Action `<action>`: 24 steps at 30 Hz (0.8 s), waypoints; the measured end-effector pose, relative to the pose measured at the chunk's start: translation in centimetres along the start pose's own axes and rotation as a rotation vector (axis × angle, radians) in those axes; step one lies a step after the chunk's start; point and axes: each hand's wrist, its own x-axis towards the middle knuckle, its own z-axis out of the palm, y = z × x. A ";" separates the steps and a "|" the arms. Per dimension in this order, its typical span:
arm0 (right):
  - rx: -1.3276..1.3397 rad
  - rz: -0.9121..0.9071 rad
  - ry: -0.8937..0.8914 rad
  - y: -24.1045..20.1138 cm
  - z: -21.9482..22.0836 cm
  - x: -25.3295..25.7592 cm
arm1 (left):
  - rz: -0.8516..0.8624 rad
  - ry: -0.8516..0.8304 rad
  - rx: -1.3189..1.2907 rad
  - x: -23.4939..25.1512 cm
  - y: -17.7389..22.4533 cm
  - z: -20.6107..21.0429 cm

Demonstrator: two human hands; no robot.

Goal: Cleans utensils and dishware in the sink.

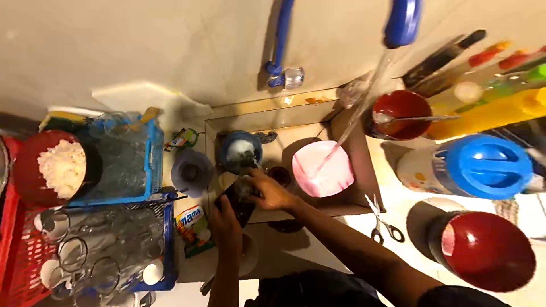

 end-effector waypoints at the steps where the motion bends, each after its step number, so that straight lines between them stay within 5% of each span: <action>1: 0.001 0.041 0.063 1.8 -0.1 0.0 | 0.039 -0.017 0.019 -0.2 0.0 0.1; 4: -0.043 0.258 0.213 6.8 -0.9 0.6 | 0.140 -0.070 0.028 -1.3 0.2 0.3; 6: -0.035 0.288 0.209 5.5 -1.1 0.3 | 0.125 -0.090 0.008 -1.2 0.6 1.4; 10: 0.062 0.055 0.174 -1.0 0.3 -2.4 | 0.043 -0.091 -0.021 -0.4 0.7 2.9; 12: 0.044 -0.055 0.216 0.3 0.1 -2.6 | 0.043 -0.080 -0.005 -0.7 1.1 2.6; 17: -0.008 0.289 0.333 7.7 -1.9 -1.1 | 0.102 -0.096 0.059 -1.9 1.3 2.5; 22: 0.046 0.031 0.338 -1.6 0.3 -3.0 | 0.088 -0.151 -0.072 0.2 0.0 4.4; 24: 0.063 -0.038 0.391 -1.9 0.1 -3.2 | 0.102 -0.154 -0.071 -0.1 0.3 4.2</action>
